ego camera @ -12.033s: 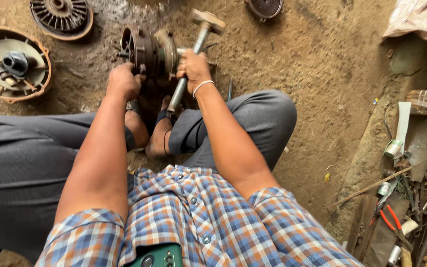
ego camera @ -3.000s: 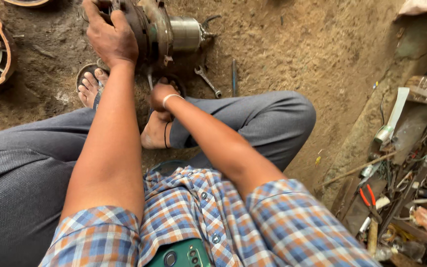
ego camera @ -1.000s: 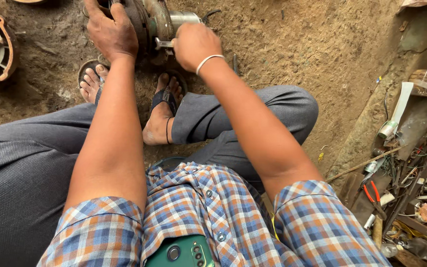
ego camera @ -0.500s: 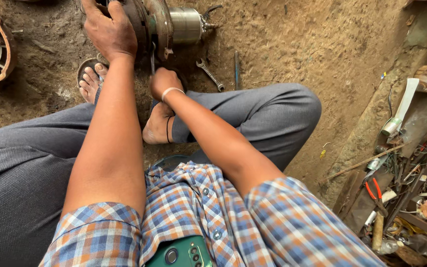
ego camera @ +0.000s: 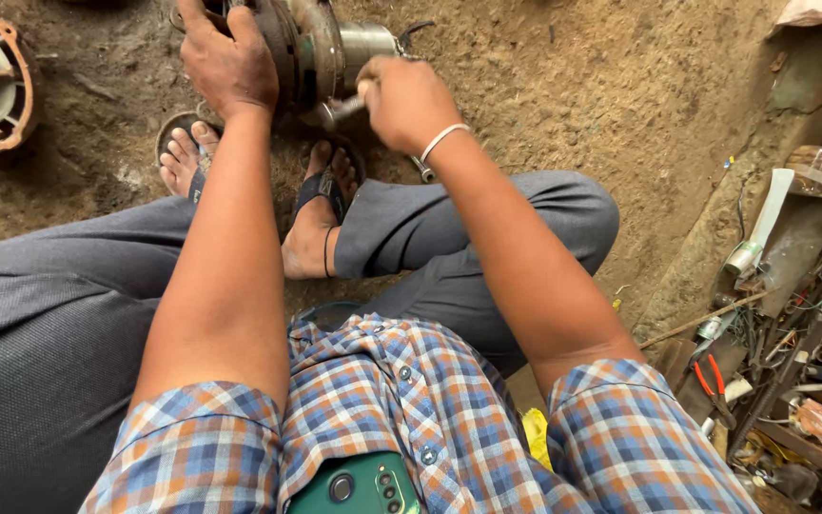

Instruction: The person sits on the ground and uses a wrench and hammer to disassemble a motor. They loosen bolts, remove a fan cover, and separate the motor housing components.

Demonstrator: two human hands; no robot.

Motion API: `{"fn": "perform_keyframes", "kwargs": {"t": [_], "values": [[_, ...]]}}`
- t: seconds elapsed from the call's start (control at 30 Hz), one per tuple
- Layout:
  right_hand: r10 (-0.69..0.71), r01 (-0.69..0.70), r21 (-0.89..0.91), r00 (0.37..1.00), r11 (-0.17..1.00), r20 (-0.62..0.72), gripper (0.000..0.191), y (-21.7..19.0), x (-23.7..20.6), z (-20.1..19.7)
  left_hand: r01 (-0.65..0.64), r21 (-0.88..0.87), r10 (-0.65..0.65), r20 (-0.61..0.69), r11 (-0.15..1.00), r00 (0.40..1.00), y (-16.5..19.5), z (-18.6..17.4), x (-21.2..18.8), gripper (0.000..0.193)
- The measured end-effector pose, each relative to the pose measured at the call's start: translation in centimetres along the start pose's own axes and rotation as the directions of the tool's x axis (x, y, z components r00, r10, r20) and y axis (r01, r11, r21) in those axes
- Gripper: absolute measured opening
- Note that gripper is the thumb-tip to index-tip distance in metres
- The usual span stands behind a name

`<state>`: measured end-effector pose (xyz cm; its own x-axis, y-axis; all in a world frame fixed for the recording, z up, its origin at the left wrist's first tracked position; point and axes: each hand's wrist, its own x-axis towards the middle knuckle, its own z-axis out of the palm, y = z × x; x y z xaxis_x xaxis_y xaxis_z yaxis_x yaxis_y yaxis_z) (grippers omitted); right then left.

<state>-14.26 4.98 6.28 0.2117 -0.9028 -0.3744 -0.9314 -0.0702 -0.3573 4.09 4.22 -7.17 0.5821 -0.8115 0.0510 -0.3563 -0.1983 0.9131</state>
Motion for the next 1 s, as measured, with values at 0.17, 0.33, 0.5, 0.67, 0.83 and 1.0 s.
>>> {"fn": "perform_keyframes", "kwargs": {"t": [0.17, 0.33, 0.5, 0.67, 0.83, 1.0], "values": [[0.036, -0.033, 0.021, 0.989, 0.999, -0.145, 0.019, -0.4, 1.8, 0.7, 0.012, -0.034, -0.01, 0.042, 0.999, 0.999, 0.3, -0.2, 0.1, 0.041], [0.056, -0.042, 0.08, 0.982, 0.996, -0.183, 0.02, -0.3, 2.3, 2.9, 0.004, -0.02, -0.003, 0.032, 1.0, 0.999, 0.1, 0.0, 0.1, 0.038], [0.003, 0.018, 0.081, 0.969, 0.997, -0.246, 0.019, 0.2, 2.2, 3.6, -0.021, -0.075, 0.023, 0.016, 0.997, 1.0, 0.0, 0.0, 0.0, 0.038], [0.049, -0.028, 0.102, 0.975, 0.994, -0.217, 0.019, -1.1, 1.7, 3.3, -0.002, -0.07, 0.004, 0.016, 0.998, 1.0, 0.0, 0.1, 0.1, 0.043], [0.138, -0.125, -0.123, 0.985, 0.985, 0.104, 0.026, -1.8, 1.6, 1.7, 0.039, -0.091, -0.035, 0.05, 0.995, 0.998, -0.1, 0.1, 0.1, 0.042], [0.249, -0.203, -0.167, 0.91, 0.965, 0.331, 0.026, -2.3, -0.1, 5.6, -0.087, -0.188, 0.089, 0.005, 0.978, 0.996, -0.6, 0.4, 0.1, 0.029]]}}
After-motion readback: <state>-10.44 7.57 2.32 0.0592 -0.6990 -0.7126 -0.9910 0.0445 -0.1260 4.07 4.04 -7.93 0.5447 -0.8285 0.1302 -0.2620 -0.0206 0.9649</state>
